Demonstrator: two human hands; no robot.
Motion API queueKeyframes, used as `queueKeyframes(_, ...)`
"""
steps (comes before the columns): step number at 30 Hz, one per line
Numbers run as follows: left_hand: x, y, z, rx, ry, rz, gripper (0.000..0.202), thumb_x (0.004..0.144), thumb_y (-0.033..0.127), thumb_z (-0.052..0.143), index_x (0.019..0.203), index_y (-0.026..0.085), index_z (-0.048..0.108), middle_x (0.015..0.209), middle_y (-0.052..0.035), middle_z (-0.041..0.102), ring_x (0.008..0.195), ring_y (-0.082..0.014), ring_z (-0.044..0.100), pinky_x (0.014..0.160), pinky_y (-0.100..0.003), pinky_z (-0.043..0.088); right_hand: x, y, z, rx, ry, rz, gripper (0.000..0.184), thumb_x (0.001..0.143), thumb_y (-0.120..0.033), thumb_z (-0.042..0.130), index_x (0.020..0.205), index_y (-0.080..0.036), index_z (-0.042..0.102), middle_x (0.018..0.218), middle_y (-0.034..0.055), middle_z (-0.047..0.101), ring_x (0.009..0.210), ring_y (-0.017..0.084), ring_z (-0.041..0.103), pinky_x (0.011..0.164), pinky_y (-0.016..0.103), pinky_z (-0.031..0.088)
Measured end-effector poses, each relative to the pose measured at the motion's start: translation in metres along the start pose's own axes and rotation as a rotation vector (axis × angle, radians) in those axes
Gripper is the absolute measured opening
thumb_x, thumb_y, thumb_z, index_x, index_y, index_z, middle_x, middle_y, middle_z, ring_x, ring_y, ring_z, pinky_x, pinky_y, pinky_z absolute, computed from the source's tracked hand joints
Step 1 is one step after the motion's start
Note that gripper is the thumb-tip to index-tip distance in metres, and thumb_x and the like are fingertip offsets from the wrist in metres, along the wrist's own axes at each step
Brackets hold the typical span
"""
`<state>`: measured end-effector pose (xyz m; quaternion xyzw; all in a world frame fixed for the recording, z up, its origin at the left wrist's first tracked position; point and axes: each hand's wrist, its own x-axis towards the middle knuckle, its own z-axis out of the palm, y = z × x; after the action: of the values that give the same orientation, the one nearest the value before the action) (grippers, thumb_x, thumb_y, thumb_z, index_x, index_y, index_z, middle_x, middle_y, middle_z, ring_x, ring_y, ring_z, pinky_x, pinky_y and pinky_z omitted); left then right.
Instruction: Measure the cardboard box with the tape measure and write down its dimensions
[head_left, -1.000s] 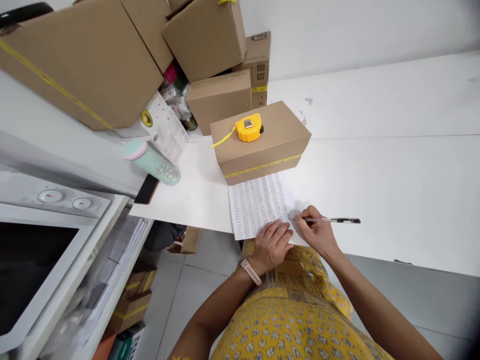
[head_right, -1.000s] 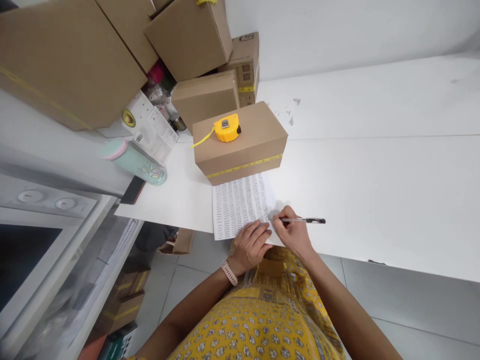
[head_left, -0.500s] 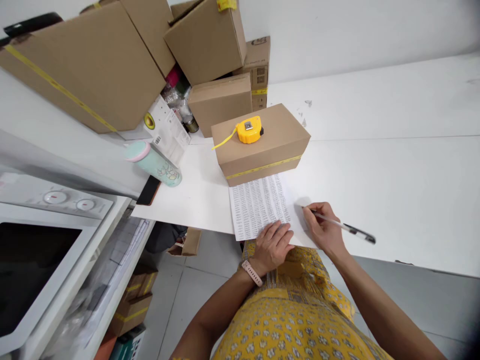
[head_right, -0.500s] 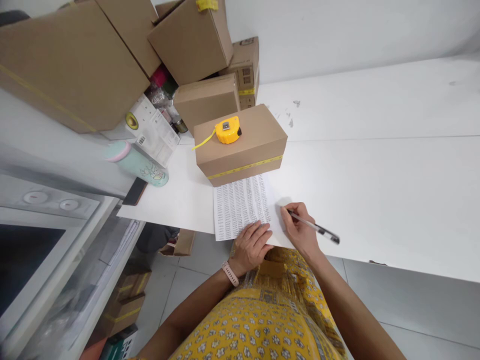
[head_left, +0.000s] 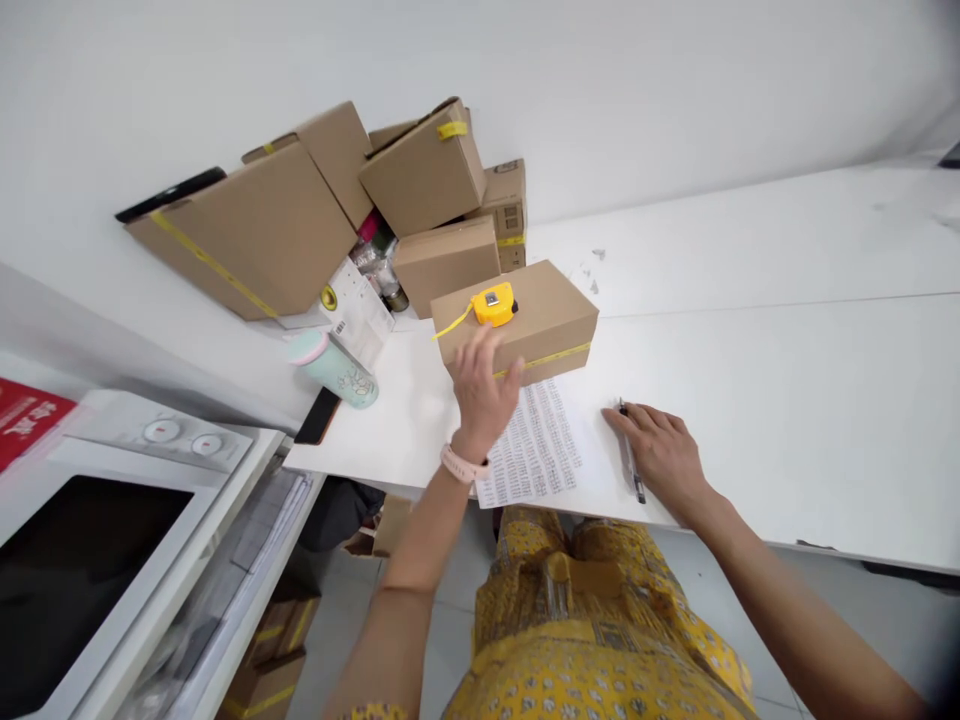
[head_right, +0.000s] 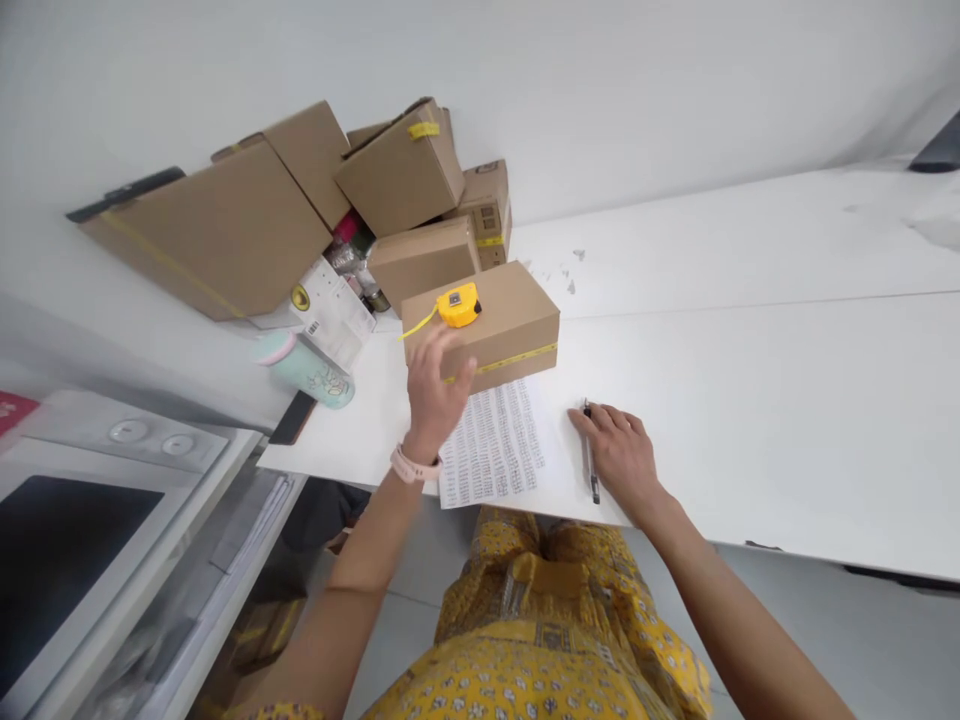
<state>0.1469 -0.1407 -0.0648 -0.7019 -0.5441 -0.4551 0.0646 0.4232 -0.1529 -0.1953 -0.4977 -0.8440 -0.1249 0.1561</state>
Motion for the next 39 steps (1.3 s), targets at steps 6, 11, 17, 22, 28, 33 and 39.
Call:
queueKeyframes(6, 0.084, -0.038, 0.019, 0.066, -0.205, -0.236, 0.065, 0.08, 0.03, 0.078, 0.137, 0.018, 0.048, 0.148, -0.0183, 0.05, 0.143, -0.035, 0.04, 0.119, -0.052, 0.029, -0.001, 0.001, 0.004, 0.001, 0.033, 0.023, 0.052, 0.091, -0.005, 0.045, 0.135, -0.024, 0.065, 0.129, 0.0114, 0.071, 0.117, 0.028, 0.063, 0.09, 0.041, 0.048)
queueKeyframes(11, 0.102, -0.047, 0.024, 0.001, -0.359, -0.359, 0.066, 0.075, 0.027, 0.082, 0.132, 0.011, 0.054, 0.139, -0.0223, 0.057, 0.133, -0.0354, 0.05, 0.112, -0.047, 0.036, -0.002, 0.001, 0.006, 0.043, 0.059, 0.067, 0.061, 0.084, 0.001, 0.044, 0.137, -0.022, 0.063, 0.129, 0.0109, 0.071, 0.114, 0.028, 0.064, 0.089, 0.041, 0.051)
queueKeyframes(17, 0.093, -0.018, -0.007, -0.502, -0.413, -0.383, 0.044, 0.079, 0.042, 0.077, 0.115, 0.019, 0.066, 0.114, -0.0092, 0.07, 0.101, -0.024, 0.066, 0.091, -0.038, 0.051, 0.048, -0.007, -0.05, 0.563, 0.3, 0.282, 0.04, 0.095, -0.015, 0.045, 0.127, -0.022, 0.068, 0.119, 0.0133, 0.073, 0.108, 0.029, 0.065, 0.092, 0.044, 0.053)
queueKeyframes(22, 0.083, 0.009, -0.033, -0.771, -0.575, -0.372, 0.044, 0.086, 0.046, 0.07, 0.118, 0.017, 0.059, 0.114, -0.0093, 0.07, 0.098, -0.0212, 0.068, 0.083, -0.032, 0.053, 0.126, -0.016, -0.106, 1.592, -0.008, 0.437, 0.042, 0.099, -0.053, 0.048, 0.112, -0.02, 0.071, 0.105, 0.0119, 0.075, 0.097, 0.025, 0.07, 0.086, 0.041, 0.058)
queueKeyframes(28, 0.081, 0.001, -0.04, -0.736, -0.542, -0.443, 0.047, 0.085, 0.048, 0.071, 0.118, 0.019, 0.055, 0.11, -0.0082, 0.069, 0.092, -0.0189, 0.067, 0.074, -0.029, 0.053, 0.172, -0.029, -0.118, 1.91, -0.298, 0.443, 0.043, 0.091, -0.061, 0.063, 0.09, -0.019, 0.072, 0.086, 0.0088, 0.072, 0.074, 0.017, 0.067, 0.07, 0.03, 0.058)
queueKeyframes(33, 0.086, -0.009, -0.036, -0.725, -0.478, -0.463, 0.049, 0.081, 0.051, 0.075, 0.113, 0.019, 0.056, 0.109, -0.0072, 0.068, 0.092, -0.0182, 0.065, 0.067, -0.026, 0.049, 0.206, -0.031, -0.106, 1.892, -0.282, 0.434, 0.037, 0.076, -0.047, 0.086, 0.071, -0.019, 0.062, 0.062, -0.0012, 0.055, 0.054, 0.011, 0.05, 0.052, 0.024, 0.05)
queueKeyframes(39, 0.096, -0.055, -0.057, -0.65, -0.258, -0.638, 0.048, 0.073, 0.054, 0.08, 0.099, 0.018, 0.063, 0.092, -0.0048, 0.069, 0.075, -0.0135, 0.062, 0.054, -0.02, 0.042, 0.259, 0.031, -0.084, 1.841, -0.128, 0.687, 0.028, 0.088, -0.03, 0.075, 0.07, -0.019, 0.057, 0.056, -0.0031, 0.044, 0.048, 0.009, 0.039, 0.043, 0.022, 0.038)
